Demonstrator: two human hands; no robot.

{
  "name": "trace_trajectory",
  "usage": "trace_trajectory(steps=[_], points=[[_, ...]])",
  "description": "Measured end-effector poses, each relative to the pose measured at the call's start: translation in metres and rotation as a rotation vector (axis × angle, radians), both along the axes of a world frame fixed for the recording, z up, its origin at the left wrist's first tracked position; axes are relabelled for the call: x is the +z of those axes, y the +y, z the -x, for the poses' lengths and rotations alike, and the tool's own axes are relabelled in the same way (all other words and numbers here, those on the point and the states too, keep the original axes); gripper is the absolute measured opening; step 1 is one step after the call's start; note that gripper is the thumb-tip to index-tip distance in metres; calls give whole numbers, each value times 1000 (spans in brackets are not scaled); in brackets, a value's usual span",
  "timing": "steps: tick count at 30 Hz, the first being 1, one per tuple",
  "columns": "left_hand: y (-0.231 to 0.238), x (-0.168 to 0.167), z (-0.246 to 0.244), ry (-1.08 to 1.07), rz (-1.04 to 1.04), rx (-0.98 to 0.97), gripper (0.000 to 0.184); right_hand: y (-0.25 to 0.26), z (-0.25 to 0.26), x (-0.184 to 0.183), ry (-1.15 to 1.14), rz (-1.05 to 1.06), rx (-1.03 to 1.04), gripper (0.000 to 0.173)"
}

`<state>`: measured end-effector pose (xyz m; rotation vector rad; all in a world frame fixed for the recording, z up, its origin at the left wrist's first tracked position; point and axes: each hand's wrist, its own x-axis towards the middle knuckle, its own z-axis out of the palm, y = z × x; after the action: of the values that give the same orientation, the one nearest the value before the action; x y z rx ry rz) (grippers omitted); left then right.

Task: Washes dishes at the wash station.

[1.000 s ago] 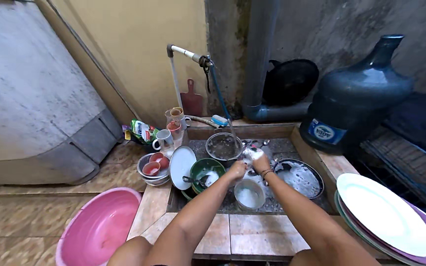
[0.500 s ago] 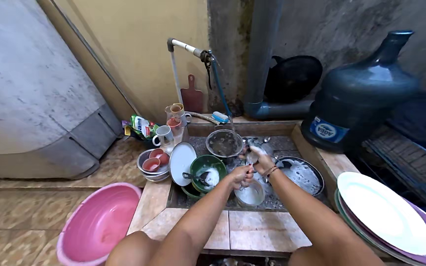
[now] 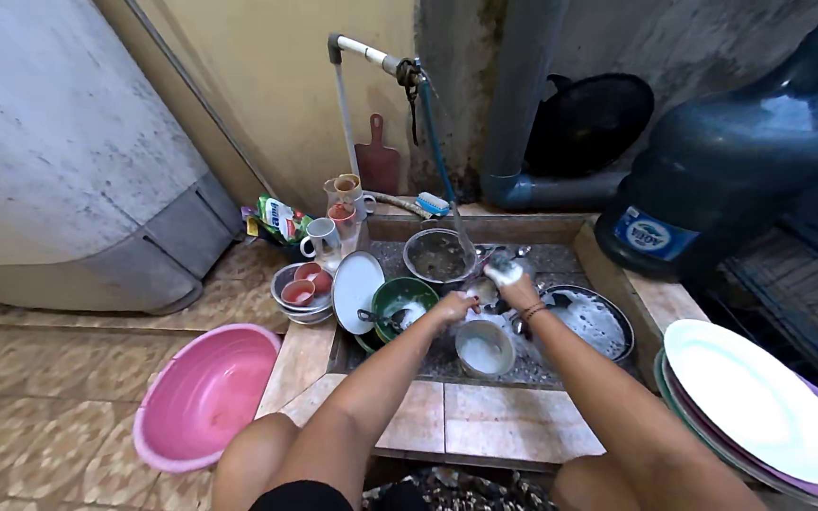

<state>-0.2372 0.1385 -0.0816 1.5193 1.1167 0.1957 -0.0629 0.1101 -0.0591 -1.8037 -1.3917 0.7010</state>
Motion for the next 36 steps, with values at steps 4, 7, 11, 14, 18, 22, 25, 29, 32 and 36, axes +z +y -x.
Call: trace_trajectory(steps=[4,7,11,14,18,22,25,29,32,36], points=[[-1,-5,1,-108,79,151,26,-7,2,6,160,-24,249,43],[-12,4,-10,89,-62,109,32,-4,20,-14,-85,-4,310,59],[-11,-3,-4,211,-182,-62,48,-10,23,-3,-379,97,260,50],[-9,14,9,306,-228,-123,39,-7,12,-2,-293,39,129,42],[-11,53,44,723,-378,-341,39,-3,-21,4,-157,-18,46,42],[0,59,67,991,-400,-438,34,-8,-47,8,-90,111,163,36],[17,48,53,919,-476,-381,37,-16,-36,10,-57,299,455,34],[43,19,-12,687,-592,-507,39,-24,-1,-45,-227,491,796,38],[64,-17,-68,584,-608,-734,40,-31,19,-75,-538,666,906,40],[87,-74,-132,505,-568,-822,39,-29,22,-85,-617,759,902,41]])
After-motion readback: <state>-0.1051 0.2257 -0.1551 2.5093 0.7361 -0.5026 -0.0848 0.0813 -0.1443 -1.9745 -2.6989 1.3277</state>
